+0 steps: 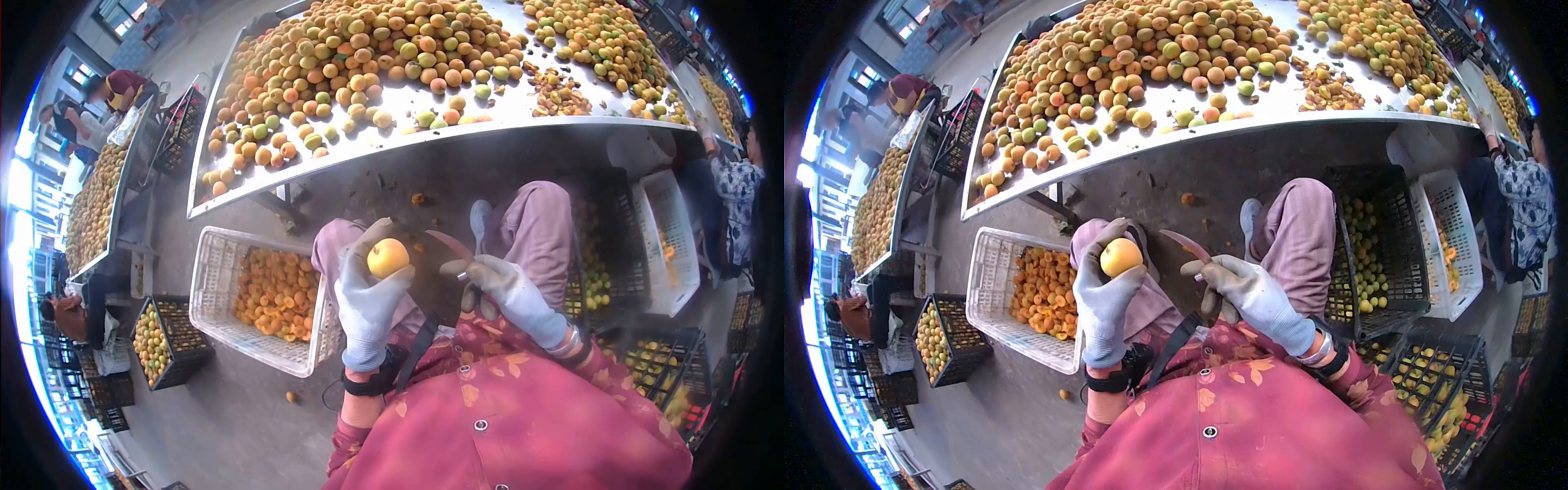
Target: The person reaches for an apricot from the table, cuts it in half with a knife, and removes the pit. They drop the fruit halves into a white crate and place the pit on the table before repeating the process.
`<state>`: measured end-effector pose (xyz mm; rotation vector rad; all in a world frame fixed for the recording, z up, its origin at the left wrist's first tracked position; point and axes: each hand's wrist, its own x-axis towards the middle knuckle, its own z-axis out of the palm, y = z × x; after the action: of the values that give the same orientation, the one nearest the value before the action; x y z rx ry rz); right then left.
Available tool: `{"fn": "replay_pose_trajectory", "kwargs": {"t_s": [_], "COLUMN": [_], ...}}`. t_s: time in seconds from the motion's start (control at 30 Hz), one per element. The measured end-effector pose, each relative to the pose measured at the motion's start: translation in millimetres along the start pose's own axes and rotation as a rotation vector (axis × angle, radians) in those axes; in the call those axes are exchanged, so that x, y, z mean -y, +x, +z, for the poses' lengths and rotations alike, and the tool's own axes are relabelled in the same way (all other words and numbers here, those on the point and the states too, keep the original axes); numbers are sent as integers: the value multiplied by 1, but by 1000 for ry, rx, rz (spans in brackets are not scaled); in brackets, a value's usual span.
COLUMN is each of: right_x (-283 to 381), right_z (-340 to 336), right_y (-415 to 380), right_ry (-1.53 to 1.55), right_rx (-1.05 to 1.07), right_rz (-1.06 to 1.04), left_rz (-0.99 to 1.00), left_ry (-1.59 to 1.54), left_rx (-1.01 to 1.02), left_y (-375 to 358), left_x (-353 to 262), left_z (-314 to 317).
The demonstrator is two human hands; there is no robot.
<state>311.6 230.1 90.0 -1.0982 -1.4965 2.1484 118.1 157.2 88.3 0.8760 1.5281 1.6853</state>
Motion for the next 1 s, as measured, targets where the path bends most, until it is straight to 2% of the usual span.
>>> {"fn": "replay_pose_trajectory", "kwargs": {"t_s": [0.2,0.27,0.37,0.4,0.47,0.5,0.57,0.67,0.73,1.0], "right_x": [5,6,8,9,12,15,22,26,24,25], "right_z": [7,9,10,11,12,15,18,20,20,35], "right_y": [-3,-3,-3,-4,-5,-6,-5,-1,1,18], "right_ry": [-21,-37,-54,-71,-89,-106,-126,-124,-127,-414], "right_rx": [5,1,-5,9,23,6,-11,6,44,15], "right_rz": [56,66,97,74,53,49,46,11,-170,-380], "left_rz": [-37,94,194,193,124,123,-1,14,26,116], "left_ry": [165,337,403,401,136,135,-18,42,72,396], "left_rx": [-46,-60,-70,-69,-53,-53,-19,-8,3,24], "left_y": [-2,-2,-3,-3,-3,-3,-5,-7,-9,-15], "left_x": [3,3,2,4,11,11,9,12,13,18], "left_z": [-2,-3,-3,-4,-6,-6,-6,-7,-7,-7]}}
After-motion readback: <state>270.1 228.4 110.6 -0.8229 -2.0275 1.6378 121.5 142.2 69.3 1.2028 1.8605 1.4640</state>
